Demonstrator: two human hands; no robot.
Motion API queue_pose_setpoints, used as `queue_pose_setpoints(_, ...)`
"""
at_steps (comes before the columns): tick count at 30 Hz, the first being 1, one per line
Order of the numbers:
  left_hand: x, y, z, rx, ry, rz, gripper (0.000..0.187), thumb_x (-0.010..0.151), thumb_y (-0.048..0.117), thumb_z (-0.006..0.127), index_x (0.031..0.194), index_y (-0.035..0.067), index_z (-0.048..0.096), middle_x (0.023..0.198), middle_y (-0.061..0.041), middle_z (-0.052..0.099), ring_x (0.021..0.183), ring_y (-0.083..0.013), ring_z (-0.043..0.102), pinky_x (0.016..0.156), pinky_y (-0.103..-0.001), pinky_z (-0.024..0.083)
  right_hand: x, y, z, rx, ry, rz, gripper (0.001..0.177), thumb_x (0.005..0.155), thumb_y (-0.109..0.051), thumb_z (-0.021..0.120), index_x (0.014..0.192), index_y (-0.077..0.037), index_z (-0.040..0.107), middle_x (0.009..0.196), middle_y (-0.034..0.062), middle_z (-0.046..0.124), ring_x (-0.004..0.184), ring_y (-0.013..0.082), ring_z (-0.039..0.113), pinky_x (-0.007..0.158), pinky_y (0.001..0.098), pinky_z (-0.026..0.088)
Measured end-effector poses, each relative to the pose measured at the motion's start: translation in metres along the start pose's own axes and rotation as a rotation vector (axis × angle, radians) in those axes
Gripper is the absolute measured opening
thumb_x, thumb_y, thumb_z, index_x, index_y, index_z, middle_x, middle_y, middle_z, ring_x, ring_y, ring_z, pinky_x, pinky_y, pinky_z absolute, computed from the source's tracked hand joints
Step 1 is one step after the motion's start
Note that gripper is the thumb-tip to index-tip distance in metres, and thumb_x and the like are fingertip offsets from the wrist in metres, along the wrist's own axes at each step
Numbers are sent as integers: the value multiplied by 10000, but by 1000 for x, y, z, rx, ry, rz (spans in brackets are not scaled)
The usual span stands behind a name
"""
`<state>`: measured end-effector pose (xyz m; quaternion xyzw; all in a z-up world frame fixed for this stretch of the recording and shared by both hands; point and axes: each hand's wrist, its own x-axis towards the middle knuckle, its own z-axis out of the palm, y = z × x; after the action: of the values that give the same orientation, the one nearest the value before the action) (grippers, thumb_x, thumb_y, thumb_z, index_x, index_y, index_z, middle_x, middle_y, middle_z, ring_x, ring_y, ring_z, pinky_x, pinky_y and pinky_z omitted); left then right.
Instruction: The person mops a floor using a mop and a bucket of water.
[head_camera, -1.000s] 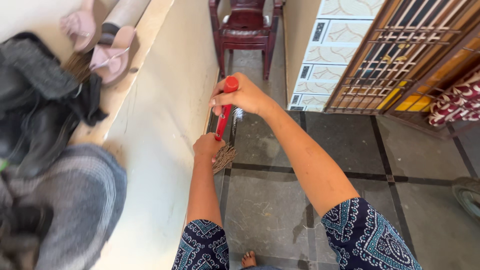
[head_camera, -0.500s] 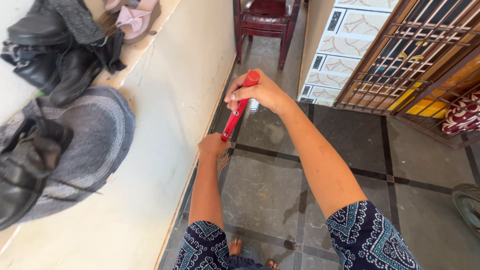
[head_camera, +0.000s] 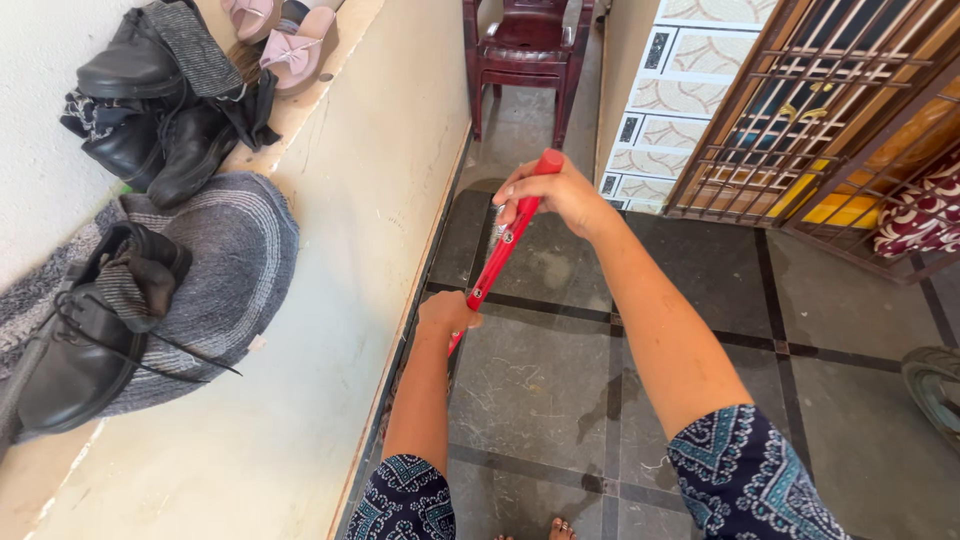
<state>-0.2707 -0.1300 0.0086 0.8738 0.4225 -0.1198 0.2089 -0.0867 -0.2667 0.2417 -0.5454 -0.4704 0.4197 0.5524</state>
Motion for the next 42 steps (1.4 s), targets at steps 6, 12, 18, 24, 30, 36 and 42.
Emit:
queue_pose_setpoints(6,-14,25,-43,24,110,198,350,687,441,779,850,136,838,897,-125,780,895,-301,755,819,-419,585,-13,-41,2,23,223,-196,175,828,-116,647,888,41,697,650,153,683,602,258,727,639,371,614)
queue_pose_setpoints(12,-4,69,-81,-60,342,315,539,691,612,812,901,116,798,875,-146,750,883,-345,749,798,-458,580,-25,-78,8,-12,507,-470,180,893,-115,638,881,62,671,632,105,635,501,215,650,508,375,570)
queue_pose_setpoints(18,39,63,-44,-434,400,267,629,669,663,797,1004,130,784,905,-176,751,907,-387,732,795,-482,564,-15,-40,57,-325,598,-456,362,966,-337,719,1135,-46,586,823,71,675,687,158,704,611,325,579)
queue_pose_setpoints(24,62,42,-15,-572,306,166,652,769,703,725,1013,99,751,934,-180,761,939,-385,734,821,-479,559,-1,-10,68,-623,265,-413,370,908,-301,789,1178,-69,690,964,57,730,932,233,725,853,367,569)
queue_pose_setpoints(30,56,28,3,-672,398,133,578,801,632,719,1058,116,741,987,-183,762,992,-393,712,867,-477,541,21,-2,76,-353,-93,-633,247,931,-158,750,1143,-32,732,1024,120,737,973,262,686,888,358,532)
queue_pose_setpoints(36,77,9,23,-717,380,126,501,839,537,737,1066,89,738,1036,-197,753,1044,-404,696,903,-467,535,30,6,83,-197,-176,-195,247,864,-251,768,987,-39,792,754,15,695,553,87,565,556,251,462)
queue_pose_setpoints(42,98,17,49,-796,412,139,460,821,464,759,1063,74,729,1048,-185,754,1049,-379,706,891,-457,535,21,20,76,-153,-138,-186,275,830,-296,783,887,-27,773,674,-6,639,524,67,554,486,238,430)
